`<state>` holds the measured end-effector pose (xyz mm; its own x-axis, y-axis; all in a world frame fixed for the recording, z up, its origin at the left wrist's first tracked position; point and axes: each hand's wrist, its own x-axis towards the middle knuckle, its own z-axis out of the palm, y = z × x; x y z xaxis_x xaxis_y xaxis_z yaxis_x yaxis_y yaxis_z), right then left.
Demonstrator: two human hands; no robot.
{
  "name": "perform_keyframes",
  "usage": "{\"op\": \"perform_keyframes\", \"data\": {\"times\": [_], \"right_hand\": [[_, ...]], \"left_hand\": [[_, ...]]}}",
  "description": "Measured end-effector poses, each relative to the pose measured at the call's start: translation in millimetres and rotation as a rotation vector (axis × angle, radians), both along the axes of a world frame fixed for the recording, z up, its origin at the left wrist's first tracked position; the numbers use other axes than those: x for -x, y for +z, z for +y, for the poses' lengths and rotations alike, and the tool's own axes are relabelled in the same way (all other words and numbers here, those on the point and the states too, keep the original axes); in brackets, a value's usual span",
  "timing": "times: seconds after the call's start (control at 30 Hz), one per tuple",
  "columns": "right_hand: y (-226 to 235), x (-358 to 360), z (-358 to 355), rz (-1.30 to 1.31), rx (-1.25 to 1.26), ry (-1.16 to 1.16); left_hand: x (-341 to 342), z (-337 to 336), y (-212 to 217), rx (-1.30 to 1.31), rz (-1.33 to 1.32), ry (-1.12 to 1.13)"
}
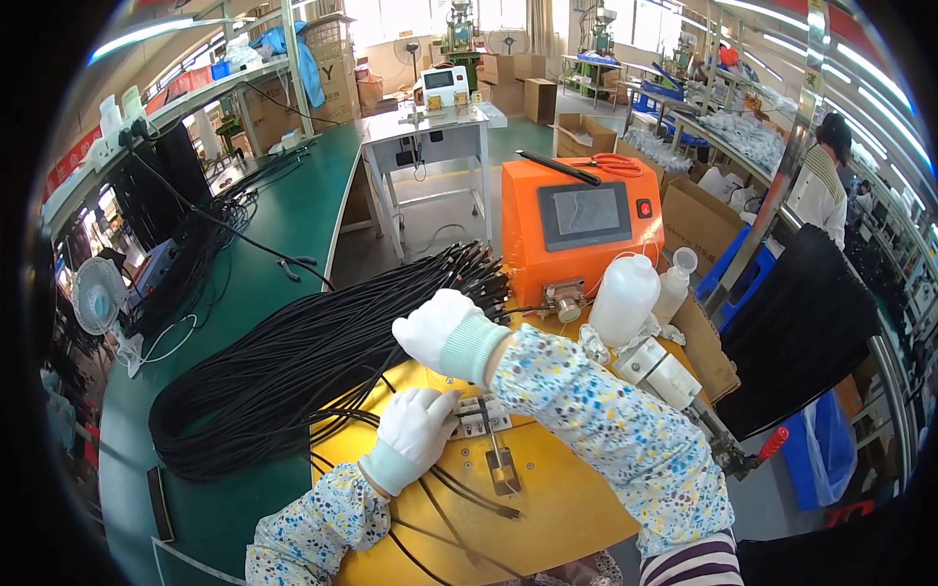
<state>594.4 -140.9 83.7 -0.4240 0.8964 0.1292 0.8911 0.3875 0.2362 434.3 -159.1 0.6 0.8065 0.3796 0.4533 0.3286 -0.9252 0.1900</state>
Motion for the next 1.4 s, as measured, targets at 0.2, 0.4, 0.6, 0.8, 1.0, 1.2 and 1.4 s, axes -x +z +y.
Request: {"op": "perform_keyframes", "data": {"times": [0.2, 0.4, 0.6, 0.8, 1.0, 1.2, 1.4], "right_hand": [[-4.5, -21.5, -29.7, 0.084, -0.219, 0.081], [-6.9, -29.5, -51.6, 0.291, -0.299, -0.027], [-24.3, -45.2, -95.7, 0.755, -0.061, -0.133], [-35.9, -41.2, -94.4, 0.829, -0.146, -0.169], [-44.0, -45.9, -98.4, 0.932, -0.132, -0.220], [-64.3, -40.5, -116.2, 1.202, 0.111, -0.277], [-70.8, -41.0, -115.0, 1.201, 0.135, -0.273]], "left_hand": [[0.3, 3.7, -1.5, 0.000, -0.053, -0.027], [7.6, -1.2, 28.5, 0.101, 0.091, -0.022], [16.8, -9.7, 53.2, 0.251, 0.176, -0.063], [1.8, -14.0, 22.9, 0.060, 0.159, 0.130], [27.1, 13.0, 62.0, 0.349, 0.286, -0.206], [20.2, 1.1, 64.1, 0.426, 0.127, -0.495], [2.2, -4.3, 5.1, 0.015, 0.089, -0.071]]}}
